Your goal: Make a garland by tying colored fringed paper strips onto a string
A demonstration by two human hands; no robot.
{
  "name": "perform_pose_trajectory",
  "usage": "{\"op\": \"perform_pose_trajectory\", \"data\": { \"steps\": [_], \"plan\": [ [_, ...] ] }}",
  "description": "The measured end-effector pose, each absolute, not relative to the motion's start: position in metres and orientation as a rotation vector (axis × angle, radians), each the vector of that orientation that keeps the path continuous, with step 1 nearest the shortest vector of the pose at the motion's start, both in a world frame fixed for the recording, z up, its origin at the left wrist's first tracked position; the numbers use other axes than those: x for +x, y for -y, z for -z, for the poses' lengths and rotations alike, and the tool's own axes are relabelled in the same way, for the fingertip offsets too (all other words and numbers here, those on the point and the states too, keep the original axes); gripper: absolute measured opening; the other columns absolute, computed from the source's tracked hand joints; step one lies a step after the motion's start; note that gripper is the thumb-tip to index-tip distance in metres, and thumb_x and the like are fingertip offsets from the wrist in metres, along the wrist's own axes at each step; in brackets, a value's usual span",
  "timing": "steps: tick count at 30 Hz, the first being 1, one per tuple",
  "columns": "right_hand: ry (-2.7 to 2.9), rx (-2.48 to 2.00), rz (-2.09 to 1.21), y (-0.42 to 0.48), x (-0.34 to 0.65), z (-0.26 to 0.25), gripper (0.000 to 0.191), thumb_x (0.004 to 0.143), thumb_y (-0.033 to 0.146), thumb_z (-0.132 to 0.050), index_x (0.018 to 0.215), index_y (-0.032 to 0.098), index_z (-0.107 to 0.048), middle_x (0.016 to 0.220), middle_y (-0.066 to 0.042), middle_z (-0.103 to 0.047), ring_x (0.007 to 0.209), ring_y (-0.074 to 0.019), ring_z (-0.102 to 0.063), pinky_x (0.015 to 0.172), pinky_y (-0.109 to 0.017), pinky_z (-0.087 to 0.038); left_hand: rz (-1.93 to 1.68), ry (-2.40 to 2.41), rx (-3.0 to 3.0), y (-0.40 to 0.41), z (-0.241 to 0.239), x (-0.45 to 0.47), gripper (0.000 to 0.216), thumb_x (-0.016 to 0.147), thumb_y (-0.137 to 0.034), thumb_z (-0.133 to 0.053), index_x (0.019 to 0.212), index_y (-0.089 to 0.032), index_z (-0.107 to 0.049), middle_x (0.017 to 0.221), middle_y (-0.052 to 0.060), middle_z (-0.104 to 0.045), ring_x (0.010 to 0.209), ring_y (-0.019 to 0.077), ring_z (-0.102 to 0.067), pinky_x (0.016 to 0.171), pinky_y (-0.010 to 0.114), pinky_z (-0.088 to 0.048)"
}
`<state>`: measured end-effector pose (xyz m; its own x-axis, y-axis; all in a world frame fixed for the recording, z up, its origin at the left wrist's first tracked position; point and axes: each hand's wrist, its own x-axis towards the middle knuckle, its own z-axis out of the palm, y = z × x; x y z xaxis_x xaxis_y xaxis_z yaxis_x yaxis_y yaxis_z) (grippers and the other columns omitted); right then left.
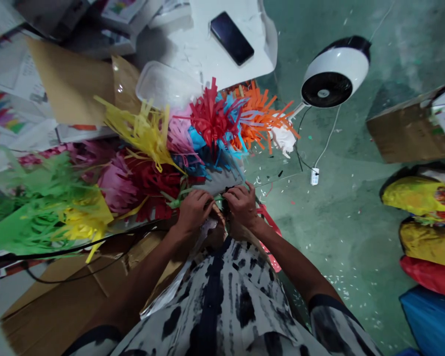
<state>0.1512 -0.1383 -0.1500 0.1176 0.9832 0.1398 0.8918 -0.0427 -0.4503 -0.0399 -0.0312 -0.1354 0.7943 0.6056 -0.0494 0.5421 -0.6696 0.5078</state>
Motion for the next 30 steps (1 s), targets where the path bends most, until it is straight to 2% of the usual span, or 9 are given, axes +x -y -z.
{"op": "perform_pose_trajectory", "data": {
  "steps": [4, 9, 13, 16, 19, 23, 27, 30],
  "plan": [
    [1.819, -1.998, -0.321, 0.138, 0.149, 0.149, 0.015, 0.101, 0.023, -0.061, 0.102, 0.028, -0.076, 0.104, -0.001, -0.077, 0.109, -0.0203, -0.062, 0.123, -0.046, -0.021, -0.053, -0.935, 2.437, 0.033, 0.121, -0.034, 0.007, 0.095, -0.024, -0.065, 0.094, -0.02, -0.069, 0.096, 0.011, -0.069, 0.097, 0.0293, -0.06, 0.08, 0.038, -0.045],
    [1.851, -2.031, -0.421, 0.129, 0.15, 0.144, 0.011, 0.101, 0.029, -0.062, 0.101, 0.027, -0.074, 0.106, -0.003, -0.075, 0.11, -0.0216, -0.061, 0.12, -0.046, -0.022, 0.038, -1.006, 2.306, 0.027, 0.108, -0.033, 0.004, 0.091, -0.024, -0.07, 0.089, -0.021, -0.07, 0.092, 0.01, -0.071, 0.095, 0.0296, -0.063, 0.078, 0.037, -0.044],
    [1.93, -2.034, -0.395, 0.122, 0.15, 0.141, 0.008, 0.098, 0.028, -0.065, 0.098, 0.026, -0.073, 0.103, -0.003, -0.075, 0.109, -0.0234, -0.061, 0.119, -0.049, -0.023, 0.13, -1.102, 2.057, 0.02, 0.105, -0.035, 0.007, 0.086, -0.024, -0.074, 0.08, -0.023, -0.071, 0.077, 0.006, -0.071, 0.078, 0.0254, -0.065, 0.071, 0.033, -0.042],
    [1.939, -2.027, -0.335, 0.123, 0.147, 0.134, 0.01, 0.099, 0.025, -0.063, 0.096, 0.026, -0.073, 0.1, -0.003, -0.075, 0.107, -0.0226, -0.061, 0.119, -0.049, -0.023, 0.002, -1.127, 1.786, 0.018, 0.112, -0.037, 0.007, 0.079, -0.025, -0.078, 0.078, -0.022, -0.072, 0.076, 0.003, -0.072, 0.075, 0.0217, -0.067, 0.07, 0.03, -0.044],
    [1.915, -1.959, -0.259, 0.13, 0.142, 0.121, 0.014, 0.099, 0.023, -0.062, 0.106, 0.027, -0.074, 0.106, -0.003, -0.076, 0.11, -0.021, -0.062, 0.123, -0.048, -0.022, -0.187, -1.111, 1.383, 0.02, 0.117, -0.038, 0.024, 0.069, -0.033, -0.085, 0.083, -0.02, -0.072, 0.073, 0.001, -0.073, 0.072, 0.0193, -0.068, 0.068, 0.028, -0.048],
    [1.889, -1.916, -0.1, 0.137, 0.135, 0.106, 0.018, 0.098, 0.029, -0.067, 0.114, 0.03, -0.074, 0.11, -0.003, -0.076, 0.114, -0.0214, -0.063, 0.124, -0.048, -0.023, -0.31, -1.078, 1.029, 0.025, 0.101, -0.033, 0.045, 0.057, -0.045, -0.094, 0.084, -0.018, -0.071, 0.071, 0.0, -0.072, 0.067, 0.0165, -0.068, 0.067, 0.027, -0.051],
    [1.849, -1.91, 0.066, 0.134, 0.137, 0.093, 0.012, 0.097, 0.026, -0.07, 0.105, 0.031, -0.076, 0.098, 0.0, -0.078, 0.103, -0.019, -0.065, 0.122, -0.047, -0.026, -0.349, -1.034, 0.893, 0.028, 0.073, -0.026, 0.05, 0.051, -0.045, -0.099, 0.081, -0.017, -0.07, 0.072, 0.001, -0.074, 0.067, 0.0156, -0.069, 0.069, 0.027, -0.053],
    [1.834, -1.868, 0.169, 0.129, 0.142, 0.079, 0.012, 0.096, 0.024, -0.071, 0.103, 0.031, -0.077, 0.095, 0.002, -0.078, 0.1, -0.0181, -0.067, 0.12, -0.046, -0.027, -0.356, -1.008, 0.799, 0.03, 0.058, -0.024, 0.049, 0.052, -0.043, -0.1, 0.084, -0.017, -0.073, 0.076, 0.003, -0.077, 0.072, 0.017, -0.072, 0.07, 0.027, -0.055]
  ]
}}
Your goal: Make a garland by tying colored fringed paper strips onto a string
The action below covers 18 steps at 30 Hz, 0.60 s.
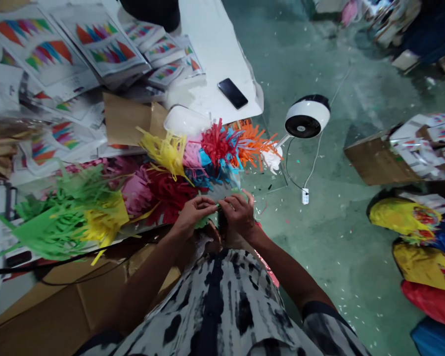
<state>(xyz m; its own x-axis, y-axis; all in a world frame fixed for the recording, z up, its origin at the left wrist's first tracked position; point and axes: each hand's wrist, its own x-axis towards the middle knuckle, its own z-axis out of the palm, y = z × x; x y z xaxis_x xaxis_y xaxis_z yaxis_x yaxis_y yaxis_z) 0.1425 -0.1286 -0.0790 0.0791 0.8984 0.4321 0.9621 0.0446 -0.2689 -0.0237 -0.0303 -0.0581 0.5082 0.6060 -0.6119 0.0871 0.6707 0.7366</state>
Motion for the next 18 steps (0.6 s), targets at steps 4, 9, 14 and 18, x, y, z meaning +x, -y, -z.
{"op": "perform_pose_trajectory", "data": {
  "steps": [4, 9, 14, 18],
  "plan": [
    [1.716, -1.929, 0.18, 0.122, 0.147, 0.051, 0.01, 0.098, 0.029, -0.069, 0.098, 0.032, -0.078, 0.09, 0.001, -0.078, 0.094, -0.0195, -0.069, 0.117, -0.047, -0.031, -0.32, -1.002, 0.661, 0.039, 0.048, -0.021, 0.05, 0.054, -0.041, -0.1, 0.093, -0.016, -0.079, 0.083, 0.005, -0.08, 0.069, 0.0165, -0.071, 0.066, 0.026, -0.055],
    [1.438, -1.918, -0.263, 0.117, 0.147, 0.016, 0.015, 0.097, 0.036, -0.068, 0.09, 0.03, -0.081, 0.087, -0.003, -0.077, 0.09, -0.0226, -0.069, 0.105, -0.046, -0.043, -0.325, -0.965, 0.699, 0.044, 0.034, -0.016, 0.042, 0.057, -0.043, -0.098, 0.084, -0.015, -0.081, 0.074, 0.003, -0.076, 0.062, 0.0147, -0.067, 0.062, 0.026, -0.052],
    [0.99, -1.699, -0.73, 0.109, 0.152, 0.007, 0.017, 0.089, 0.039, -0.076, 0.078, 0.025, -0.08, 0.075, -0.001, -0.072, 0.074, -0.0193, -0.066, 0.075, -0.034, -0.052, -0.464, -0.901, 0.987, 0.03, 0.021, -0.007, 0.035, 0.066, -0.046, -0.093, 0.078, -0.017, -0.079, 0.079, 0.003, -0.075, 0.07, 0.0161, -0.068, 0.065, 0.025, -0.053],
    [0.923, -1.6, -0.741, 0.099, 0.158, 0.006, 0.013, 0.086, 0.034, -0.078, 0.078, 0.025, -0.079, 0.077, 0.0, -0.071, 0.077, -0.0179, -0.066, 0.079, -0.033, -0.051, -0.525, -0.791, 1.031, 0.021, 0.018, 0.001, 0.029, 0.069, -0.043, -0.091, 0.079, -0.019, -0.079, 0.098, 0.005, -0.078, 0.09, 0.0192, -0.071, 0.081, 0.028, -0.056]
  ]
}}
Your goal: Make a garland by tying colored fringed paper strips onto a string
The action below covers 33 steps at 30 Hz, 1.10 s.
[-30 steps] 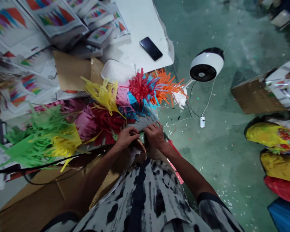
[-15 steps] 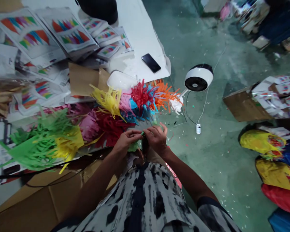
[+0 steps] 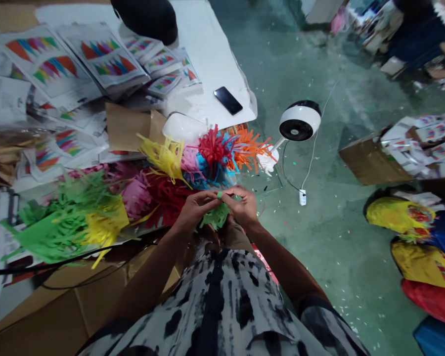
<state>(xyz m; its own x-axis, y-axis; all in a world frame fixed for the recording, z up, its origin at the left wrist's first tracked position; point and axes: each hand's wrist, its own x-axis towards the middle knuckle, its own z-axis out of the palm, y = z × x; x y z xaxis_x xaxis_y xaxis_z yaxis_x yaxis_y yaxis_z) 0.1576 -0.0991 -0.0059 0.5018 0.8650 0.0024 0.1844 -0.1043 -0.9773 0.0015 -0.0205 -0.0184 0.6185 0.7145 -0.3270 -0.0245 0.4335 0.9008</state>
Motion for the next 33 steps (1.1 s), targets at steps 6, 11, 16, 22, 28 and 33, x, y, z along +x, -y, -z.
{"op": "perform_pose_trajectory", "data": {
  "steps": [6, 11, 16, 22, 28, 33],
  "plan": [
    [0.999, -1.52, -0.859, 0.092, 0.149, 0.006, 0.031, 0.096, 0.042, -0.068, 0.122, 0.026, -0.073, 0.12, -0.005, -0.073, 0.108, -0.0196, -0.068, 0.1, -0.035, -0.053, -0.681, -0.841, 0.904, 0.017, 0.021, 0.01, 0.028, 0.067, -0.04, -0.092, 0.078, -0.02, -0.077, 0.085, 0.001, -0.075, 0.083, 0.0171, -0.069, 0.083, 0.03, -0.055],
    [1.148, -1.635, -1.023, 0.116, 0.147, 0.036, 0.029, 0.101, 0.043, -0.056, 0.1, 0.022, -0.076, 0.086, 0.0, -0.075, 0.08, -0.0158, -0.068, 0.075, -0.026, -0.053, -0.831, -0.893, 0.789, 0.002, 0.021, 0.007, 0.037, 0.067, -0.048, -0.09, 0.071, -0.02, -0.066, 0.086, 0.002, -0.076, 0.087, 0.0185, -0.071, 0.085, 0.033, -0.055],
    [1.273, -1.862, -0.938, 0.137, 0.177, 0.049, 0.021, 0.093, 0.037, -0.064, 0.098, 0.022, -0.078, 0.095, -0.004, -0.079, 0.089, -0.0219, -0.071, 0.084, -0.036, -0.056, -0.879, -0.866, 0.945, -0.005, 0.008, -0.001, 0.029, 0.076, -0.044, -0.086, 0.078, -0.021, -0.068, 0.088, 0.003, -0.077, 0.087, 0.0194, -0.072, 0.088, 0.034, -0.055],
    [1.184, -1.612, -0.717, 0.092, 0.186, -0.011, 0.021, 0.097, 0.035, -0.064, 0.113, 0.027, -0.075, 0.115, -0.006, -0.077, 0.11, -0.0225, -0.07, 0.102, -0.041, -0.053, -0.748, -0.827, 1.311, 0.006, -0.003, 0.015, 0.025, 0.083, -0.044, -0.082, 0.081, -0.02, -0.075, 0.091, 0.006, -0.075, 0.09, 0.0215, -0.071, 0.086, 0.033, -0.055],
    [1.118, -1.482, -0.768, 0.045, 0.183, -0.032, 0.016, 0.091, 0.037, -0.076, 0.081, 0.025, -0.075, 0.081, -0.001, -0.074, 0.078, -0.0186, -0.069, 0.078, -0.035, -0.056, -0.722, -0.847, 1.193, 0.0, -0.008, 0.027, 0.029, 0.081, -0.046, -0.084, 0.081, -0.019, -0.072, 0.084, 0.003, -0.072, 0.08, 0.0174, -0.068, 0.079, 0.029, -0.053],
    [1.287, -1.488, -0.73, 0.003, 0.19, -0.024, 0.021, 0.092, 0.041, -0.075, 0.079, 0.025, -0.075, 0.078, -0.001, -0.073, 0.075, -0.0186, -0.067, 0.075, -0.034, -0.053, -0.79, -0.975, 1.012, -0.018, -0.01, 0.03, 0.036, 0.076, -0.05, -0.086, 0.08, -0.019, -0.068, 0.081, 0.002, -0.073, 0.075, 0.0166, -0.068, 0.074, 0.028, -0.053]
  ]
}}
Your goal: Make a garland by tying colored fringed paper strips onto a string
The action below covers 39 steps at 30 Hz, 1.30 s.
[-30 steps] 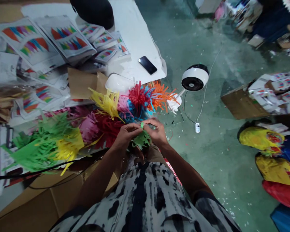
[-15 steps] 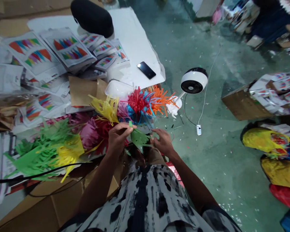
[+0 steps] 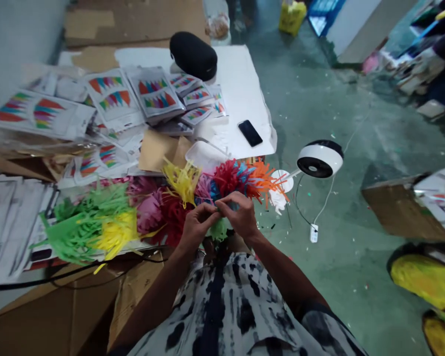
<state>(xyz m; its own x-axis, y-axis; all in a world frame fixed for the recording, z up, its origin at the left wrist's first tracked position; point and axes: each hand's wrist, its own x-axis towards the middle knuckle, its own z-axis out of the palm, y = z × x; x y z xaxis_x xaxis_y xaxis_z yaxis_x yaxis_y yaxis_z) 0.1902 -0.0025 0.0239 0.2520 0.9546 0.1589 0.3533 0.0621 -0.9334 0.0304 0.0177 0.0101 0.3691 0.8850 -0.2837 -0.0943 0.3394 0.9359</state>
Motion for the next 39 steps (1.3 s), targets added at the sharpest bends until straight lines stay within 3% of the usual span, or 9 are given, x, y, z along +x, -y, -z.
{"op": "perform_pose_trajectory", "data": {
  "steps": [4, 7, 11, 14, 22, 29, 39],
  "plan": [
    [1.494, -1.523, -0.734, -0.064, 0.199, -0.011, 0.027, 0.094, 0.045, -0.071, 0.078, 0.024, -0.074, 0.076, -0.001, -0.072, 0.071, -0.0178, -0.066, 0.071, -0.031, -0.052, -0.887, -1.153, 0.974, -0.035, -0.003, 0.026, 0.033, 0.078, -0.047, -0.084, 0.082, -0.019, -0.069, 0.08, 0.002, -0.074, 0.074, 0.0158, -0.068, 0.071, 0.026, -0.052],
    [1.765, -1.654, -0.584, -0.129, 0.206, 0.011, 0.017, 0.099, 0.033, -0.064, 0.102, 0.022, -0.077, 0.099, -0.005, -0.077, 0.09, -0.0201, -0.07, 0.086, -0.032, -0.051, -0.926, -1.243, 0.914, -0.04, 0.004, 0.02, 0.03, 0.078, -0.044, -0.085, 0.084, -0.019, -0.07, 0.08, 0.002, -0.075, 0.075, 0.0157, -0.07, 0.073, 0.026, -0.053],
    [2.093, -1.996, -0.48, -0.202, 0.201, 0.051, 0.029, 0.102, 0.025, -0.055, 0.123, 0.022, -0.075, 0.117, -0.01, -0.076, 0.103, -0.0245, -0.07, 0.086, -0.033, -0.05, -0.999, -1.275, 0.772, -0.037, 0.008, 0.013, 0.046, 0.074, -0.039, -0.088, 0.112, -0.021, -0.072, 0.085, 0.001, -0.075, 0.082, 0.0171, -0.074, 0.078, 0.027, -0.056],
    [2.287, -2.071, -0.449, -0.229, 0.193, 0.075, 0.035, 0.1, 0.028, -0.057, 0.132, 0.022, -0.07, 0.124, -0.013, -0.073, 0.109, -0.0279, -0.068, 0.087, -0.036, -0.05, -0.99, -1.304, 0.735, -0.034, 0.008, 0.011, 0.039, 0.077, -0.039, -0.084, 0.111, -0.02, -0.077, 0.091, 0.004, -0.078, 0.085, 0.0183, -0.075, 0.082, 0.029, -0.057],
    [2.466, -2.091, -0.437, -0.241, 0.187, 0.097, 0.039, 0.103, 0.02, -0.041, 0.122, 0.013, -0.074, 0.118, -0.022, -0.072, 0.109, -0.0314, -0.069, 0.089, -0.039, -0.047, -1.089, -1.377, 0.683, -0.036, 0.007, 0.016, 0.026, 0.079, -0.039, -0.083, 0.096, -0.02, -0.08, 0.077, 0.002, -0.077, 0.072, 0.0154, -0.07, 0.075, 0.027, -0.056],
    [2.488, -2.102, -0.473, -0.241, 0.186, 0.095, 0.037, 0.097, 0.011, -0.044, 0.117, 0.009, -0.075, 0.117, -0.025, -0.072, 0.112, -0.0328, -0.066, 0.1, -0.044, -0.041, -1.205, -1.358, 0.623, -0.039, 0.002, 0.019, 0.024, 0.074, -0.035, -0.087, 0.091, -0.019, -0.081, 0.078, 0.001, -0.075, 0.07, 0.0118, -0.068, 0.069, 0.022, -0.054],
    [2.277, -2.032, -0.489, -0.228, 0.199, 0.064, 0.034, 0.101, 0.02, -0.047, 0.127, 0.021, -0.069, 0.12, -0.012, -0.074, 0.106, -0.0241, -0.068, 0.092, -0.035, -0.046, -1.287, -1.368, 0.706, -0.041, 0.009, 0.019, 0.022, 0.074, -0.034, -0.087, 0.092, -0.021, -0.084, 0.083, 0.002, -0.078, 0.074, 0.0139, -0.069, 0.073, 0.025, -0.056]
  ]
}}
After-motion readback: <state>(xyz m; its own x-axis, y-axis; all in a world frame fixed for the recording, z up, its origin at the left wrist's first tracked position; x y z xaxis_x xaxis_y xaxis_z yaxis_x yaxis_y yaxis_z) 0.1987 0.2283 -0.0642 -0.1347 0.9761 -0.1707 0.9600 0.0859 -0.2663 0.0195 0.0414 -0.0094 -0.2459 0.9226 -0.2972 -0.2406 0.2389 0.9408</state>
